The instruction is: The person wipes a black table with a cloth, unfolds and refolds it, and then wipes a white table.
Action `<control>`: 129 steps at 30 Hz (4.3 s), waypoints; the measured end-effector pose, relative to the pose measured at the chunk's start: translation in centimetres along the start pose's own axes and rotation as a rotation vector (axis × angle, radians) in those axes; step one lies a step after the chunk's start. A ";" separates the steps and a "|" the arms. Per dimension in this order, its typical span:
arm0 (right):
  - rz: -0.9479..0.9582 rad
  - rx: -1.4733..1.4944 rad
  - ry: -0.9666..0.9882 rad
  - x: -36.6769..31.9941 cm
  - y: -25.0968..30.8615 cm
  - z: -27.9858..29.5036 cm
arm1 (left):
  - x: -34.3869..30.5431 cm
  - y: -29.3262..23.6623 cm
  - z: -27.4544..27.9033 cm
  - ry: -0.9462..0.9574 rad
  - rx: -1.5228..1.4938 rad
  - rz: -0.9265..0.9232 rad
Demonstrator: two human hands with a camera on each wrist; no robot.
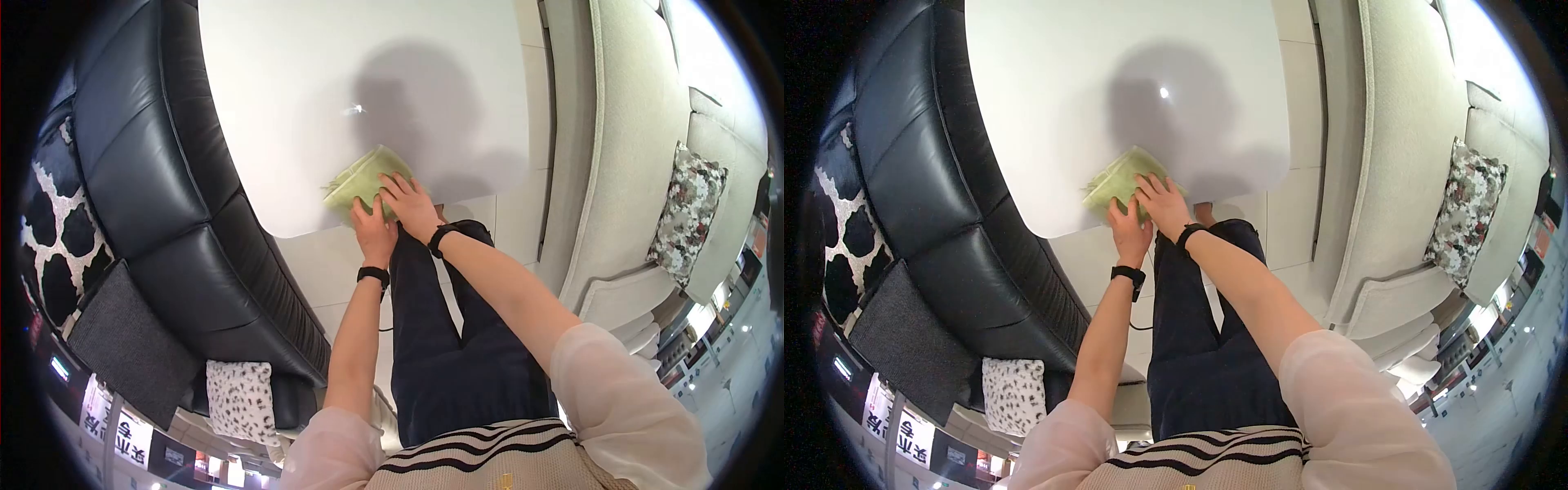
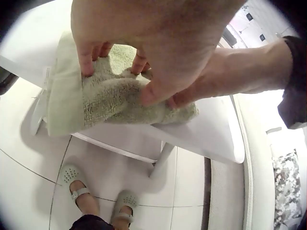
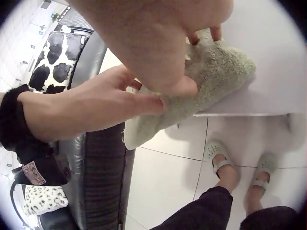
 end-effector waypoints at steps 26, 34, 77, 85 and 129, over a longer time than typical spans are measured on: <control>-0.303 0.066 -0.137 -10.8 -14.3 3.5 | -0.4 -15.2 -8.7 0.229 0.024 -0.380; -0.405 0.145 -0.105 -12.9 -16.4 3.7 | -0.6 -17.2 -10.9 0.276 0.073 -0.507; -0.415 -0.040 -0.005 -9.3 -11.2 0.3 | -0.5 -11.6 -10.1 0.215 0.038 -0.507; -0.344 -0.082 0.020 -5.6 -6.7 -1.2 | 0.7 -6.6 -7.0 0.200 -0.039 -0.423; 0.242 -0.077 0.239 8.2 18.1 -9.3 | -2.7 17.2 4.5 -0.144 -0.176 0.215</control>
Point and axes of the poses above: each hand's wrist, its own x-axis towards the middle knuckle, its own z-axis out of the back of the hand, y = z × x, the point moved 8 cm from there along x, towards the middle knuckle, and after that the axes turned 6 degrees about -y, right-handed, at the moved point
